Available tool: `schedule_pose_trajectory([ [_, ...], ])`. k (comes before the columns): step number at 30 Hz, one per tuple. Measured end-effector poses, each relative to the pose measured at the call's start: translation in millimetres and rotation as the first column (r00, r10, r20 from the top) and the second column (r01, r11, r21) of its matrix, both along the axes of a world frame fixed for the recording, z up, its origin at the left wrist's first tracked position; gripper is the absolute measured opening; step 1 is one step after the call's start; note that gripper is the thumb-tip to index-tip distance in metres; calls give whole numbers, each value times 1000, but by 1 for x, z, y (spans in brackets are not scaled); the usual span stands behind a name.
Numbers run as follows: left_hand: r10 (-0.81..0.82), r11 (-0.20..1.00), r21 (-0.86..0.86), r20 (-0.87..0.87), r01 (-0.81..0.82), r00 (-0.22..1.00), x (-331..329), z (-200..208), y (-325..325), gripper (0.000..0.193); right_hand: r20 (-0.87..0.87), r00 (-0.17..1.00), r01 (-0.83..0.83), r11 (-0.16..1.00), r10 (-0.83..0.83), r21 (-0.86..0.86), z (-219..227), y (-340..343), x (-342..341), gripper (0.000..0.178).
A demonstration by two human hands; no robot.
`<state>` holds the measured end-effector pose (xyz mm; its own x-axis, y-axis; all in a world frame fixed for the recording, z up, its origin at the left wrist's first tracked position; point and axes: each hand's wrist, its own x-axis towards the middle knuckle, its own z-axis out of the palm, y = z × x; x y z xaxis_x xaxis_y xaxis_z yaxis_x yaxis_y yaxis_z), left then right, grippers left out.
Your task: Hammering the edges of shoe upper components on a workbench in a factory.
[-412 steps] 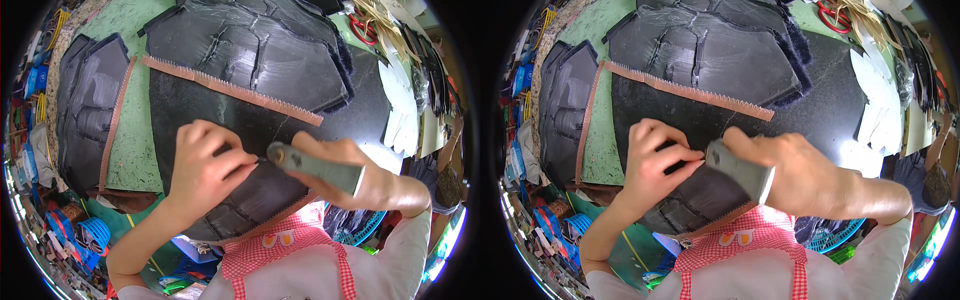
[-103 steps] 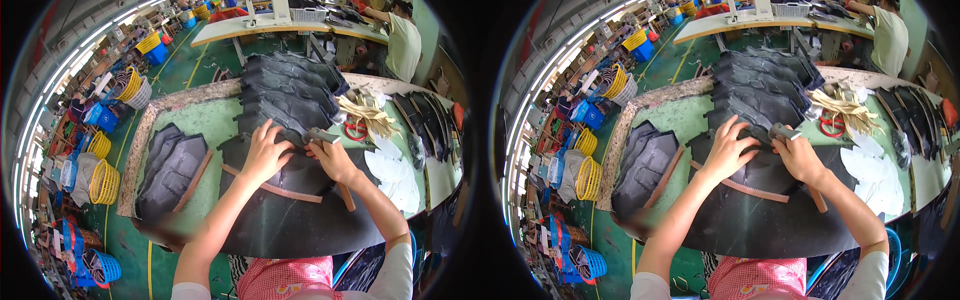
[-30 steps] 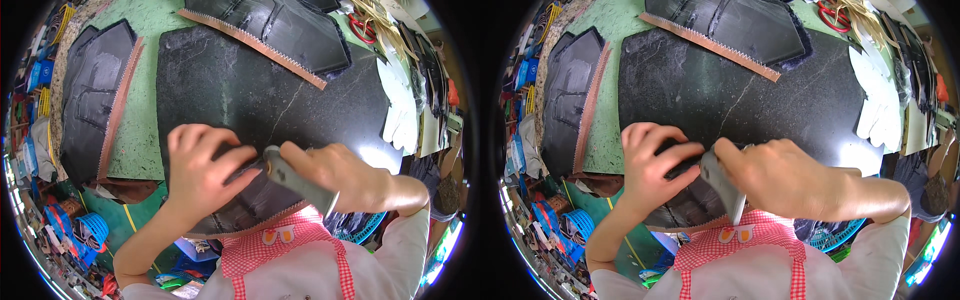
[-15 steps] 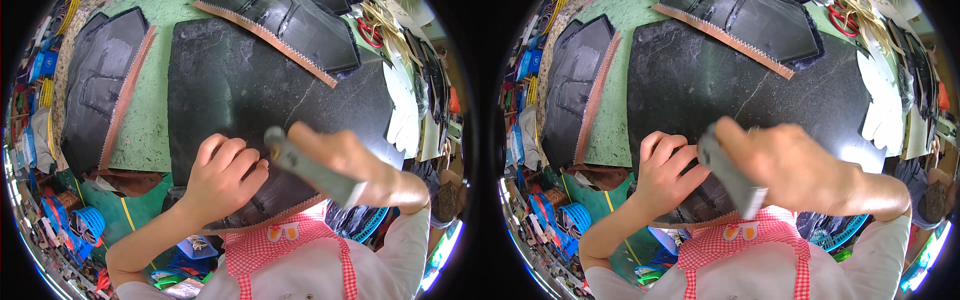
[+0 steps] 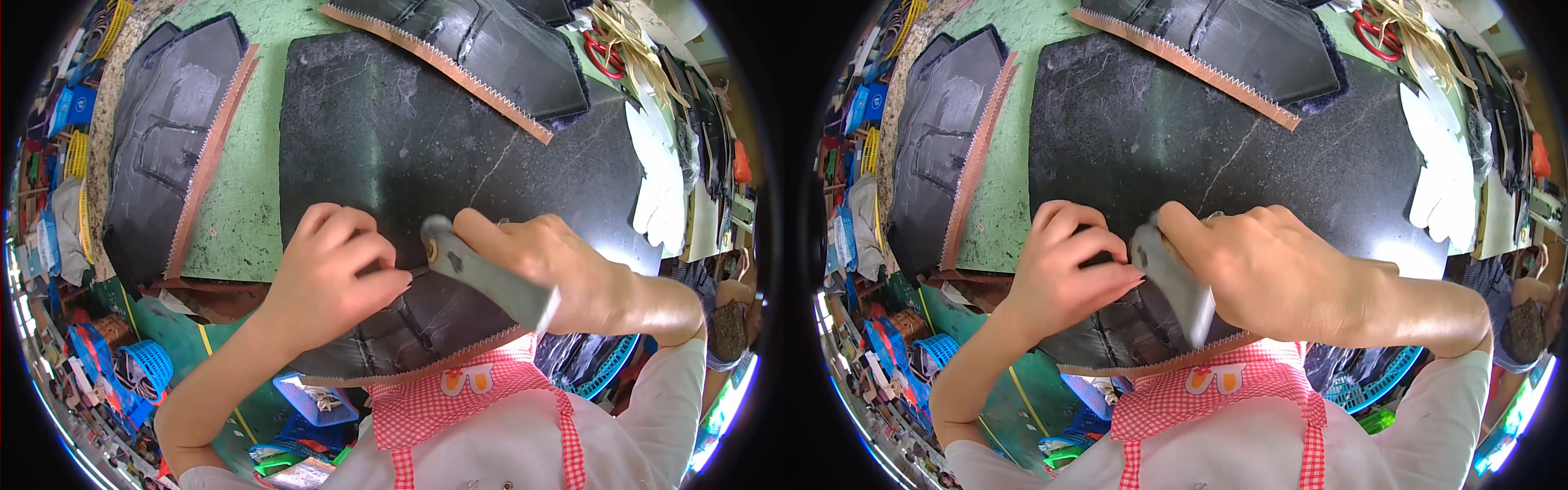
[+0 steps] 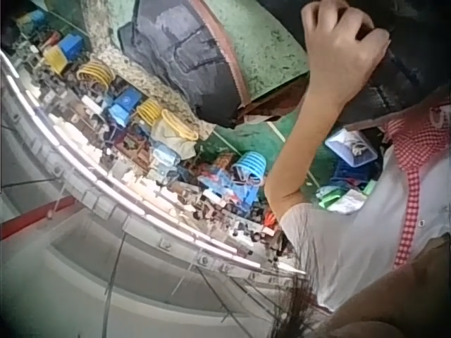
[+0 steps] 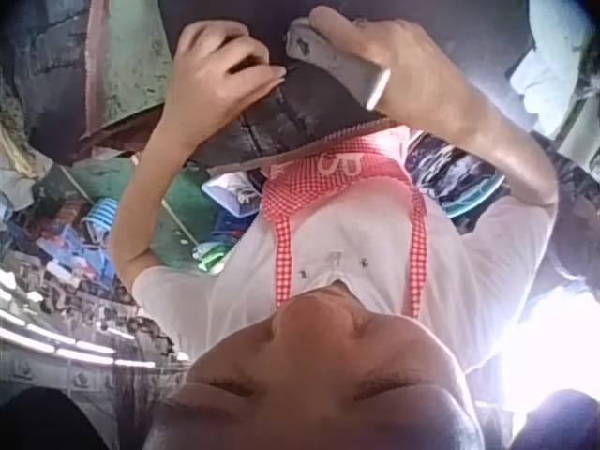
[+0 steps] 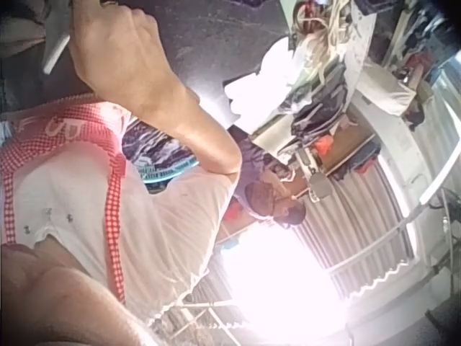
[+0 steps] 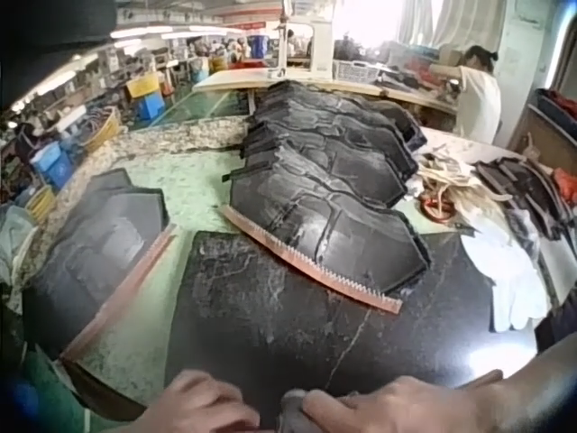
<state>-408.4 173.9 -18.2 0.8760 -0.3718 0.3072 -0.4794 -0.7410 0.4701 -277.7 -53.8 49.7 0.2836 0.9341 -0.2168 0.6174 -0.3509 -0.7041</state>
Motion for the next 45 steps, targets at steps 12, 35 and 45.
schedule_pose_trajectory([
  [12,197,980,53,-52,-194,979,-15,12,-2,23,-94,991,-101,994,96,-47,-8,3,-21,29],
  [35,363,926,-39,-177,-375,915,-52,9,3,22,-55,988,-140,990,141,20,-8,24,-20,29],
  [45,217,955,-110,-369,-274,904,-30,16,-2,16,-230,967,145,980,-111,138,-7,-1,-14,24],
])
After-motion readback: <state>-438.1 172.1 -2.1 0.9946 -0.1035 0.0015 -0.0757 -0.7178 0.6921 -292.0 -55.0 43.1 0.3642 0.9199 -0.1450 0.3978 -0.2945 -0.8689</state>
